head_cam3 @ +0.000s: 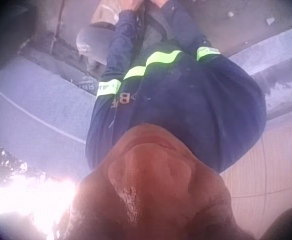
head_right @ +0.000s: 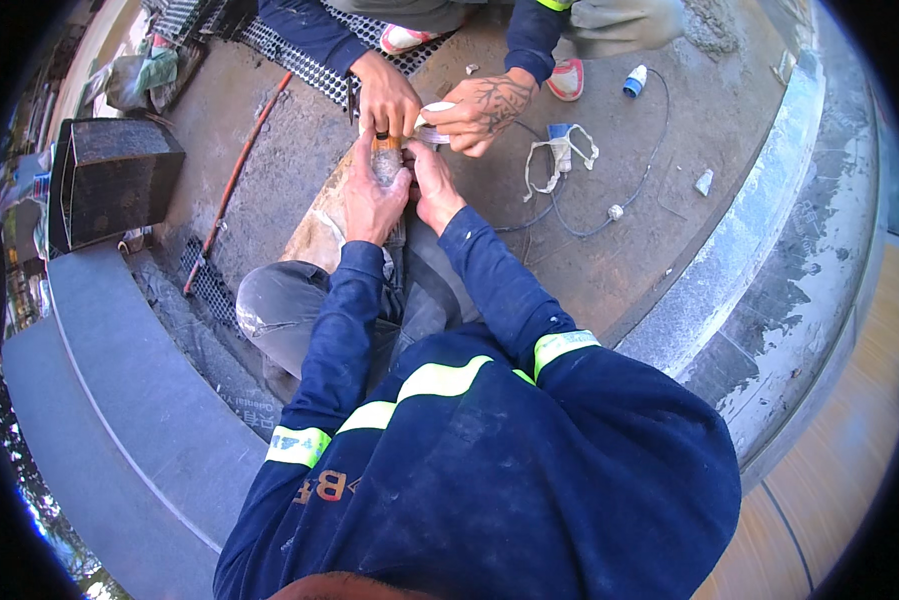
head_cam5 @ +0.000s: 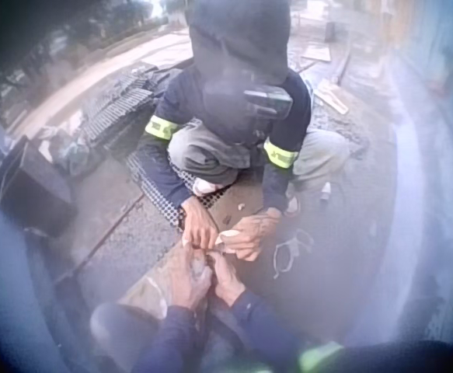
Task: The person sits on a wooden board and wraps the body of a handheld power tool with white tape. A coworker assists by handing over tape and holding the tool while the person wraps it.
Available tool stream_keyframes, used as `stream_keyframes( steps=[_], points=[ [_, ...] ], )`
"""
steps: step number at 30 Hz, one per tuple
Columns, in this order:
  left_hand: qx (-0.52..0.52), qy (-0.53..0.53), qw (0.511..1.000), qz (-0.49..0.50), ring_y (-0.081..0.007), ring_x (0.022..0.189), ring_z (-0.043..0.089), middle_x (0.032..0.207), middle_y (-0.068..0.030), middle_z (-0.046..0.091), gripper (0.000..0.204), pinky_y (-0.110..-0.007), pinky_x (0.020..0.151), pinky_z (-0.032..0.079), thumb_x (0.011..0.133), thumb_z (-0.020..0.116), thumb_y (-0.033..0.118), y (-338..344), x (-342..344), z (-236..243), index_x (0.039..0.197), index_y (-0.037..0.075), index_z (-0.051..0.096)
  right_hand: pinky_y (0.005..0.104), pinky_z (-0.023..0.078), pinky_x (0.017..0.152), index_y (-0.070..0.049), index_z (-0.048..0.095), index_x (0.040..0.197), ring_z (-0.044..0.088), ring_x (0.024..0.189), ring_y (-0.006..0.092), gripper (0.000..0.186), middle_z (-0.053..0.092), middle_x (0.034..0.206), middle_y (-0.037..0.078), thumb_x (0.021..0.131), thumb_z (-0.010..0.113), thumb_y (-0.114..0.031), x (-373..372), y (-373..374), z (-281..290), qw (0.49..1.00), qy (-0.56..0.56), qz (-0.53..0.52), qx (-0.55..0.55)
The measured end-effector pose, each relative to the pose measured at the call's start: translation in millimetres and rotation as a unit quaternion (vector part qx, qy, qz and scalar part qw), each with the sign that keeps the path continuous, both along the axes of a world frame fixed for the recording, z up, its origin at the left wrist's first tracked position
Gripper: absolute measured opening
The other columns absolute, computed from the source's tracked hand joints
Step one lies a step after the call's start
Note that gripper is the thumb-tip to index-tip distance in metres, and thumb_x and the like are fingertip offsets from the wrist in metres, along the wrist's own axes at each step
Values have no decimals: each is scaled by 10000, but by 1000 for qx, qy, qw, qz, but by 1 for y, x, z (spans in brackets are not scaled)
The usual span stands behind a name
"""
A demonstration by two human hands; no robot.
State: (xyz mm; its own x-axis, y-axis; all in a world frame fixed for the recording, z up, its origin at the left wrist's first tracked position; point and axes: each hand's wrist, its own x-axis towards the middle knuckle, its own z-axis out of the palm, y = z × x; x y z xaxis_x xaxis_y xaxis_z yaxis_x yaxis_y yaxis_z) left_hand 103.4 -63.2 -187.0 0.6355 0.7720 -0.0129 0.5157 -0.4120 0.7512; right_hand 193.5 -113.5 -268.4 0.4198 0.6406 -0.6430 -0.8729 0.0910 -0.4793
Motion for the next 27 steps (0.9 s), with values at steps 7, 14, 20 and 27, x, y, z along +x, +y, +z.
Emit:
stream_keyframes(
  steps=[7, 14, 20, 27],
  points=[
    [-7, -15, 1000, 15, -505, 1119, 694, 1213, -351, 700, 794, -526, 980, 552, 808, 744, 206, 5, 0, -12, 1535, 16, 486, 394, 556, 829, -71, 684, 1150, 683, 954, 206, 396, 715, 1073, 59, 1027, 528, -414, 4, -9, 1, 999, -27, 18, 9],
    [18, -27, 999, 2, -451, 1096, 735, 1190, -315, 731, 790, -482, 964, 583, 824, 756, 208, 6, -3, -6, 1548, 68, 473, 411, 550, 881, -52, 657, 1224, 668, 1022, 228, 524, 698, 1136, 92, 1023, 558, -525, 4, -12, -3, 998, -18, 43, 37],
    [19, -14, 1000, 4, -434, 1088, 753, 1184, -304, 745, 799, -471, 965, 592, 827, 754, 212, 4, -5, -4, 1559, 87, 460, 413, 555, 898, -23, 651, 1274, 671, 1036, 233, 639, 698, 1138, 105, 1014, 606, -605, 6, -7, 4, 998, -27, 58, 25],
    [-8, -19, 1000, 6, -436, 1093, 751, 1187, -298, 748, 798, -463, 967, 588, 829, 750, 213, 3, -7, 1, 1556, 71, 456, 420, 566, 907, -14, 644, 1305, 680, 1048, 238, 687, 702, 1143, 120, 1013, 608, -635, 7, -8, 13, 997, -16, 72, 10]
  ],
)
